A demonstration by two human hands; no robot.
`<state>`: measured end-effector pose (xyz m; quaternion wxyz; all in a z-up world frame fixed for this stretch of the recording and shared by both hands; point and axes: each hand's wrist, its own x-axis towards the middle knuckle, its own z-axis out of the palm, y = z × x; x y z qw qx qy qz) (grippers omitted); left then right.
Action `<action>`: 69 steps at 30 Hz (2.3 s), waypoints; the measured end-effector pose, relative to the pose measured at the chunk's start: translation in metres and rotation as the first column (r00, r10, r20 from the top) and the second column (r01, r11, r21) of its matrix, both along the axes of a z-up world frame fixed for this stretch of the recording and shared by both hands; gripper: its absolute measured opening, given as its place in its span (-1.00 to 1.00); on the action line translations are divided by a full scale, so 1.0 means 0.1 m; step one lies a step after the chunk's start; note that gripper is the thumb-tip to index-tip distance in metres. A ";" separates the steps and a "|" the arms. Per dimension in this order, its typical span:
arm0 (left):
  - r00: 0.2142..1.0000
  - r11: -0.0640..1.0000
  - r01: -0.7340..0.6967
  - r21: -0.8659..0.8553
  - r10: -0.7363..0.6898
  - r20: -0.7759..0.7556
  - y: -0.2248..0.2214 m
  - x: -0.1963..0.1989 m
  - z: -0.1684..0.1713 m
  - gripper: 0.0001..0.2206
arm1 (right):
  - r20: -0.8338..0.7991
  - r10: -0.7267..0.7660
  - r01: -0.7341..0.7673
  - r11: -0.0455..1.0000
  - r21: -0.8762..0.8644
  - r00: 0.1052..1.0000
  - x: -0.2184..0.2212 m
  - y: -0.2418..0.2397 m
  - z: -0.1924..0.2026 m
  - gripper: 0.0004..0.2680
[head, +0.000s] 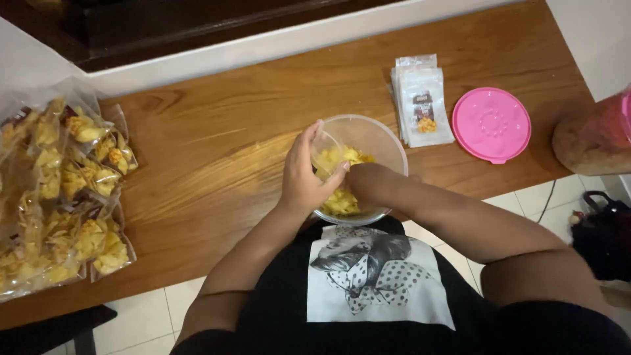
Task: Manually packing cassava chips from a plastic bowl into small individual plastic bags on a wooden table.
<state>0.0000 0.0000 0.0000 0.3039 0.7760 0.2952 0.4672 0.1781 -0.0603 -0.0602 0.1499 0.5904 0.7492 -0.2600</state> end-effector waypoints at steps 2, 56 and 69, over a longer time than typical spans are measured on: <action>1.000 1.000 0.013 0.010 -0.013 0.008 -0.01 0.02 -0.02 -0.27 | -0.008 -0.052 0.052 0.999 -0.001 0.999 0.05 -0.01 0.25 -0.69; 0.998 0.997 0.066 0.036 -0.066 -0.006 -0.03 0.00 0.09 -0.31 | -0.515 -0.253 0.350 0.932 0.099 0.819 0.27 -0.25 1.06 -0.70; 0.995 0.994 0.096 0.047 -0.097 0.023 0.00 0.04 -0.06 -0.30 | -0.909 -0.373 0.796 0.600 -0.083 0.187 0.48 -0.31 1.31 -0.57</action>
